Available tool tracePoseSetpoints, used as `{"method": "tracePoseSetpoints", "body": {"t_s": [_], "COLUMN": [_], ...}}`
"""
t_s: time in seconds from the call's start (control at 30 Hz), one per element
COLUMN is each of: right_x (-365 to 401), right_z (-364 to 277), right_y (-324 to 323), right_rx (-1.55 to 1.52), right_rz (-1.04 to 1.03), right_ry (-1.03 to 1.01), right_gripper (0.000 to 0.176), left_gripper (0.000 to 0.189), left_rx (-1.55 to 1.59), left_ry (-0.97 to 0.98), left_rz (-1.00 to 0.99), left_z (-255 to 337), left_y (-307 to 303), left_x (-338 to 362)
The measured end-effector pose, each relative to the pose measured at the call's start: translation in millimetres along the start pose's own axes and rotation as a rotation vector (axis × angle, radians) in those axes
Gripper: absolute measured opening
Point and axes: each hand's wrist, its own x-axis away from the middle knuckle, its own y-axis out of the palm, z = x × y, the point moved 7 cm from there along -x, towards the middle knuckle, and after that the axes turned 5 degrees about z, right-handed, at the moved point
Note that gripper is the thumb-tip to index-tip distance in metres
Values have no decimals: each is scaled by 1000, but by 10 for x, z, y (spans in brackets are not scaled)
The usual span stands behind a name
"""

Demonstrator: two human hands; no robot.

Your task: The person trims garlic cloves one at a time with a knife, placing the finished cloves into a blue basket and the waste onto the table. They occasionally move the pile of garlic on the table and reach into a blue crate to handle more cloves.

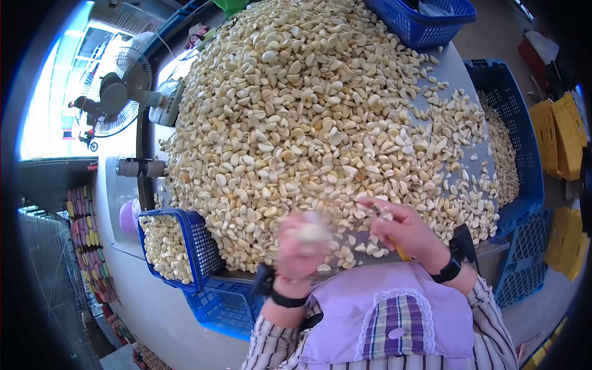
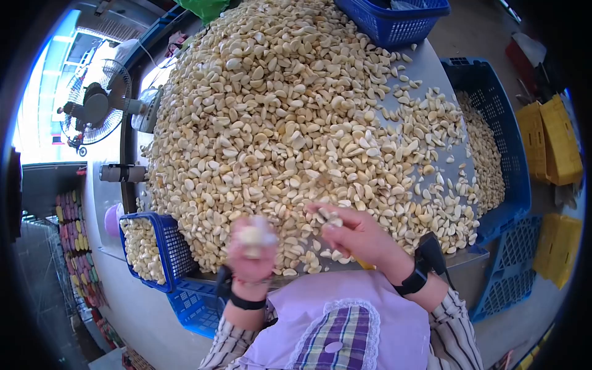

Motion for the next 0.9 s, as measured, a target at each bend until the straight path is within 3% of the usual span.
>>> {"method": "tracePoseSetpoints", "body": {"t_s": [0.03,0.07,0.1,0.13,0.17,0.23,0.27,0.33,0.37,0.43,0.47,0.5,0.53,0.6,0.67,0.83,0.9], "right_x": [-11,-21,-19,-26,-39,-58,-71,-112,-131,-142,-143,-142,-137,-126,-92,21,16], "right_z": [24,22,16,34,60,70,60,81,94,90,96,97,109,119,89,67,84], "right_y": [-52,-191,-325,-424,-471,-554,-548,-507,-488,-442,-420,-402,-395,-363,-339,-386,-423], "right_rx": [-1,-101,-201,-270,-273,-388,-381,-382,-381,-350,-319,-314,-283,-248,-179,-160,-178], "right_rz": [-4,35,74,113,111,140,141,142,149,147,147,147,162,176,182,208,234], "right_ry": [2,-68,-136,-129,-123,-164,-159,-134,-113,-105,-93,-93,-82,-71,-95,-110,-105], "right_gripper": [42,42,42,44,44,46,48,48,48,48,47,47,46,45,45,44,44], "left_gripper": [33,29,25,26,29,36,36,42,42,44,40,39,38,34,27,21,12], "left_rx": [133,-191,-131,-201,-501,-1008,-1011,-2187,-2188,-2889,-2826,-2597,-2351,-2256,-2355,-2107,-1039], "left_ry": [167,349,427,676,829,857,858,567,572,802,1186,1214,1216,1077,924,669,295], "left_rz": [128,140,-29,304,527,903,909,1048,1051,1364,969,696,450,50,-177,-115,78], "left_z": [371,936,1446,1963,2406,3198,3470,3608,3575,3020,2920,2706,2349,1625,1114,1106,1260], "left_y": [-220,-543,-544,-850,-984,-1351,-1529,-1353,-1403,-519,-434,-325,-140,201,154,-216,-437], "left_x": [13,66,84,256,464,717,759,600,622,439,343,198,32,-316,-667,-1032,-1039]}}
